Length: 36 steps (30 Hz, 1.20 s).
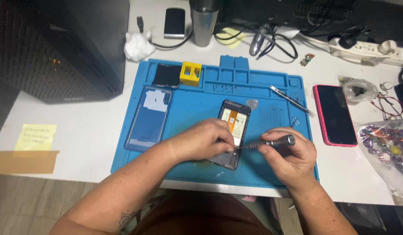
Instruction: The person uses a screwdriver to remove screws from a disassembled smartphone placed on a blue work mat. They remove a metal bracket and set it aside, then continue unscrewing and removing additional components from the phone's interior.
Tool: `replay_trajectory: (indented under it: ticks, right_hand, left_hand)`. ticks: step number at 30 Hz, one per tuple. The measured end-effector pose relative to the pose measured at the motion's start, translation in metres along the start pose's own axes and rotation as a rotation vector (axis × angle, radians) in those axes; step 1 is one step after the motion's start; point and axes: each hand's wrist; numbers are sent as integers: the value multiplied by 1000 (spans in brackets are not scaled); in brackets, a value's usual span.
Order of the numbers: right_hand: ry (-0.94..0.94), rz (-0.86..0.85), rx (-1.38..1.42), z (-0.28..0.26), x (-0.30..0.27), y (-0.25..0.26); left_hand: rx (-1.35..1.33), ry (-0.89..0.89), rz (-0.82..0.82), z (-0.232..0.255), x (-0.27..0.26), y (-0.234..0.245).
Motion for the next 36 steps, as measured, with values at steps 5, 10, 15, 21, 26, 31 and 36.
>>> replay_trajectory:
  ticks: [5, 10, 15, 21, 26, 31, 36]
  right_hand:
    - [22, 86, -29, 1, 2, -3]
    - [96, 137, -135, -7, 4, -3]
    - [61, 174, -139, -2, 6, 3]
    - [-19, 171, -82, 11, 1, -2]
    - [-223, 128, 115, 12, 1, -3]
    - [-425, -88, 240, 16, 16, -7]
    - [-539, -113, 207, 31, 16, -16]
  left_hand:
    - [128, 141, 140, -30, 47, 12]
    - [450, 36, 341, -70, 114, 18]
    - [414, 172, 283, -79, 123, 14]
    - [350, 144, 319, -71, 99, 19]
    - [266, 207, 208, -10, 52, 28]
    - [110, 275, -116, 50, -1, 51]
    - [134, 298, -190, 31, -18, 45]
Point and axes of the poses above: each hand's wrist, its own x-axis towards the middle knuckle, its own y-axis out of the back of the hand, z = x × y, and after that the axes turned 5 degrees about -y, right-handed
